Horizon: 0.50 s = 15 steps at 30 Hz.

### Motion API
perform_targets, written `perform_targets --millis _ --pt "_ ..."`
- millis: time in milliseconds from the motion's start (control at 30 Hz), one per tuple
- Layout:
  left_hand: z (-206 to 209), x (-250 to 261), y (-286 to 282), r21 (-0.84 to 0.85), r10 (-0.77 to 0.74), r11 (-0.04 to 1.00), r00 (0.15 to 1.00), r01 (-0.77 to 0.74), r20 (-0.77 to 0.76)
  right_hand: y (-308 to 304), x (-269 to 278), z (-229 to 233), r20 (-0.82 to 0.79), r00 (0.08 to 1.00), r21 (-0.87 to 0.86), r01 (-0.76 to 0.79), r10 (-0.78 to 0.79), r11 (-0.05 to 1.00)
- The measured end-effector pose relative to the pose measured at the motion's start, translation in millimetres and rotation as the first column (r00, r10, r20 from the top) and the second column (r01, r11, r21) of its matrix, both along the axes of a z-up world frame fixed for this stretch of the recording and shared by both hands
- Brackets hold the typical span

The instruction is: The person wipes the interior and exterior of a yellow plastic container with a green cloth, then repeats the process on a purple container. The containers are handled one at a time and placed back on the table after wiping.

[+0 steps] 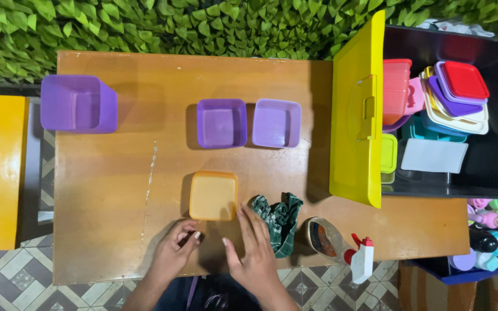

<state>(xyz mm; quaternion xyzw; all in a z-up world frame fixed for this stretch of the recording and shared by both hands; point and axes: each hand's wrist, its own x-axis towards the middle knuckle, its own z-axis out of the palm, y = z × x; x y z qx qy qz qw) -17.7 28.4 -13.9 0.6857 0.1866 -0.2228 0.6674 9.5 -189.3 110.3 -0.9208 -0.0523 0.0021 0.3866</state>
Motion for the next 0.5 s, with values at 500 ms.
perform_targets --millis 500 --pt "-40.8 -27.6 17.0 -0.009 -0.021 1.0 0.977 0.023 0.212 -69.0 -155.4 -77.4 0.061 0.465 0.422 0.79 -0.883 0.445"
